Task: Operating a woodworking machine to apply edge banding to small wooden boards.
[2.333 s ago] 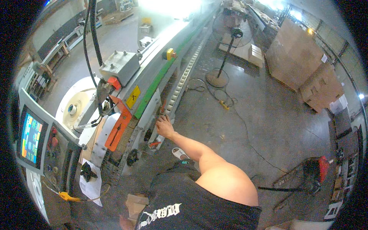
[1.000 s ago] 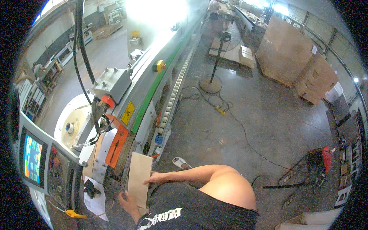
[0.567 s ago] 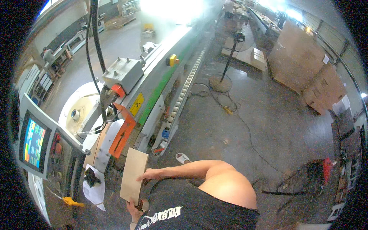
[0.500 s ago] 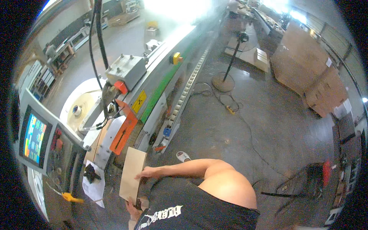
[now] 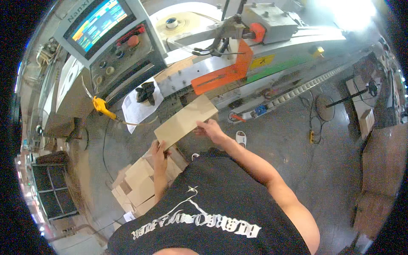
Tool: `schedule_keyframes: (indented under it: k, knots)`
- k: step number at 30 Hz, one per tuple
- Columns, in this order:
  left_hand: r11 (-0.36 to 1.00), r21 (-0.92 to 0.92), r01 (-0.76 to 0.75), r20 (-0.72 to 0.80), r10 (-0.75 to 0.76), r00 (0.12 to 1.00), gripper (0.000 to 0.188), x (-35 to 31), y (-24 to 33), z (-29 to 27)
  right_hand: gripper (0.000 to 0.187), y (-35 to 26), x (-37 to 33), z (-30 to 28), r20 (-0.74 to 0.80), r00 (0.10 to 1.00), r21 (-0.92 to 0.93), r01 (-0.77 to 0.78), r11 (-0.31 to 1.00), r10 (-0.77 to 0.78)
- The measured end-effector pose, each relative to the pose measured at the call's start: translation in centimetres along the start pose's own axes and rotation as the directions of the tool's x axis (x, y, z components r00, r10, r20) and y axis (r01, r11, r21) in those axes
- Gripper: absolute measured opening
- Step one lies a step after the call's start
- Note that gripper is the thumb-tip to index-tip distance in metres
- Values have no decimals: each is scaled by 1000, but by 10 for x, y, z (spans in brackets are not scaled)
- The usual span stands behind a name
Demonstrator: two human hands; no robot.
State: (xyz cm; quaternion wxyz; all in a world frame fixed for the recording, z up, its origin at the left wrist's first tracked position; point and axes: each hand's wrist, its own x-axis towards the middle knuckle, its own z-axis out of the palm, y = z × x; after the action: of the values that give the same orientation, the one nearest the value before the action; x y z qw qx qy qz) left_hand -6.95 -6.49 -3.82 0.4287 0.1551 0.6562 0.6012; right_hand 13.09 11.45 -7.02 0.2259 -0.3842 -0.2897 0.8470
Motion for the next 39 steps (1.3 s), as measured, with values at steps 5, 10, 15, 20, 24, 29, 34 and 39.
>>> schedule_keyframes:
  k: [5, 10, 15, 20, 24, 29, 34, 39]
  knots:
    - [999, 32, -14, -108, 17, 994, 45, 29, -8, -3, 22, -1, 24, 13, -54, 996, 129, 81, 988, -74]
    - [976, -65, -209, -282, 183, 942, 39, 67, -8, 9, 32, 11, 37, 18, -118, 978, 82, 184, 979, -174]
    - [957, 285, -63, -247, 136, 959, 40, 92, -19, -16, 34, 9, 50, 38, -145, 973, 142, 198, 970, -178]
    - [843, 538, 16, -228, 127, 965, 45, 102, -22, -18, 37, 1, 58, 39, -143, 978, 140, 172, 975, -152]
    - [934, 356, -15, -165, 79, 983, 51, 111, -13, 11, 33, -9, 73, 26, -212, 966, 210, 193, 959, -148]
    - [986, 162, 44, -64, -34, 997, 49, 108, 2, 26, 32, -31, 72, 12, -330, 942, 238, 149, 960, -65]
    - [978, -98, 187, 123, -175, 977, 52, 104, -3, 45, 31, -49, 66, -16, -386, 916, 158, 186, 970, -112]
    - [955, -140, 260, 324, -204, 924, 57, 98, 3, 92, 35, -77, 69, -68, -505, 856, 104, 189, 977, -112]
